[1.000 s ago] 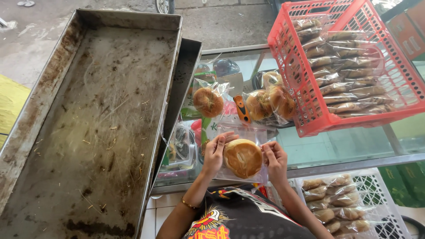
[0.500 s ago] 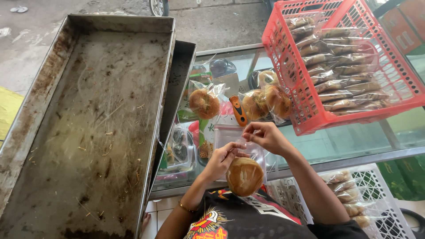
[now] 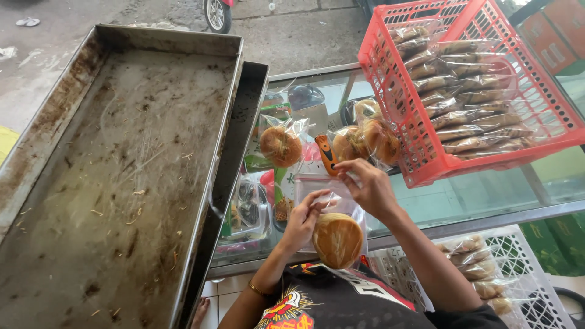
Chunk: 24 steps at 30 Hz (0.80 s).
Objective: The person picks up baked rolls from a metal tray and places them into individual clear plastic bags, then organizes the bagged rolls into a white plastic crate.
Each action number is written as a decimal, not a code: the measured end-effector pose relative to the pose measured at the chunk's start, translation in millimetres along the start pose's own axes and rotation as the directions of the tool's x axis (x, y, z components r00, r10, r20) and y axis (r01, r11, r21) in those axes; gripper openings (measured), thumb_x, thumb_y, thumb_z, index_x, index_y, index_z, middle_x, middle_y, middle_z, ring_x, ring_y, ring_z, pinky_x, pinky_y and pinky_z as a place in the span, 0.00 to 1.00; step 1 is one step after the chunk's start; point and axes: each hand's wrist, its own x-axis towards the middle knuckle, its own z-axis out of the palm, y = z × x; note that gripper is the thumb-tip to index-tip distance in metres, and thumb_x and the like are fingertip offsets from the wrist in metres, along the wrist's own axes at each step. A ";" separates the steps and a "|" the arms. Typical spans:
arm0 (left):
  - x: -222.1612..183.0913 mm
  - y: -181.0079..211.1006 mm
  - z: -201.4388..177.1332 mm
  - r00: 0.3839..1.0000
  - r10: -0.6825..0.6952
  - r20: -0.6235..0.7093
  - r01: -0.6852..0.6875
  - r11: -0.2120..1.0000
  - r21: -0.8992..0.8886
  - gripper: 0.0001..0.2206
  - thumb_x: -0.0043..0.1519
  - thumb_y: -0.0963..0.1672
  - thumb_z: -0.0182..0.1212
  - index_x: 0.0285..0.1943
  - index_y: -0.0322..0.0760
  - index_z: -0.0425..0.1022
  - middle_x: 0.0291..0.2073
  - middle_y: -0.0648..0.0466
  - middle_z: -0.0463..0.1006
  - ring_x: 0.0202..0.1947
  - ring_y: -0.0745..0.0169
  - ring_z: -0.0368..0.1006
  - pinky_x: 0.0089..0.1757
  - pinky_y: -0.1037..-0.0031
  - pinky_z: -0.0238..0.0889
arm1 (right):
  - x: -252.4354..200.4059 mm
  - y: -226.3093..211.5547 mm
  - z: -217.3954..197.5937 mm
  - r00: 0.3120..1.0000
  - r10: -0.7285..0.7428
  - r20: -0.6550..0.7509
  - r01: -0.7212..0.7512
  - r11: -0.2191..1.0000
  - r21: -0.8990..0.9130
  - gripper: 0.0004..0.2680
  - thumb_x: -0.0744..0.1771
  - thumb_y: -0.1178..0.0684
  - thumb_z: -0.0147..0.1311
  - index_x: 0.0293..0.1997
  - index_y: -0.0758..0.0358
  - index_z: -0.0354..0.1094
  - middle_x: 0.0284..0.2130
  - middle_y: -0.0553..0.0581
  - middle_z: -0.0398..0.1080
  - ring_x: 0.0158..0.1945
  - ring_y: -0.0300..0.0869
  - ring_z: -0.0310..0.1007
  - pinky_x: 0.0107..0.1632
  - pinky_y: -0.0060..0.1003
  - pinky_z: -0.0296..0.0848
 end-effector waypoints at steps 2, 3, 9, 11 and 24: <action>1.7 -10.8 -0.7 1.000 0.022 -0.004 -0.022 0.994 -0.106 0.19 0.70 0.38 0.42 0.71 0.34 0.64 0.52 0.47 0.81 0.52 0.64 0.77 0.52 0.76 0.70 | -4.6 -6.1 -6.9 0.997 0.062 -0.035 -0.065 0.996 -0.067 0.05 0.66 0.56 0.62 0.45 0.59 0.76 0.36 0.55 0.76 0.36 0.41 0.78 0.38 0.36 0.74; 2.3 -16.5 -0.9 0.999 0.042 -0.008 -0.042 0.977 -0.210 0.19 0.71 0.39 0.41 0.72 0.36 0.61 0.54 0.48 0.81 0.53 0.66 0.78 0.54 0.77 0.70 | -7.1 -9.2 -10.2 0.990 0.125 -0.073 -0.133 0.983 -0.130 0.04 0.66 0.54 0.63 0.42 0.57 0.77 0.33 0.54 0.76 0.32 0.43 0.79 0.34 0.37 0.74; -3.7 -7.7 6.2 0.995 -0.068 -0.073 0.057 0.988 -0.145 0.19 0.74 0.41 0.44 0.76 0.40 0.62 0.46 0.46 0.83 0.33 0.71 0.65 0.36 0.79 0.59 | -14.1 -28.6 6.4 0.994 0.049 0.096 -0.019 0.956 -0.293 0.10 0.64 0.48 0.64 0.47 0.55 0.79 0.28 0.55 0.74 0.24 0.50 0.75 0.27 0.43 0.72; -4.7 -6.4 7.1 0.996 -0.055 -0.077 0.043 0.987 -0.153 0.20 0.74 0.40 0.44 0.76 0.39 0.62 0.47 0.47 0.83 0.34 0.71 0.65 0.37 0.79 0.59 | -20.7 -17.7 14.2 0.997 0.001 0.080 0.021 0.962 -0.273 0.09 0.64 0.49 0.63 0.47 0.54 0.79 0.30 0.53 0.74 0.26 0.49 0.76 0.28 0.42 0.73; -15.1 -1.4 11.4 0.984 0.178 -0.016 -0.179 0.983 -0.036 0.21 0.73 0.37 0.42 0.77 0.39 0.60 0.53 0.43 0.83 0.56 0.64 0.76 0.57 0.76 0.64 | -19.0 11.1 27.9 0.993 0.024 -0.116 -0.041 0.988 -0.152 0.04 0.67 0.55 0.57 0.38 0.64 0.70 0.34 0.58 0.72 0.28 0.45 0.76 0.33 0.38 0.73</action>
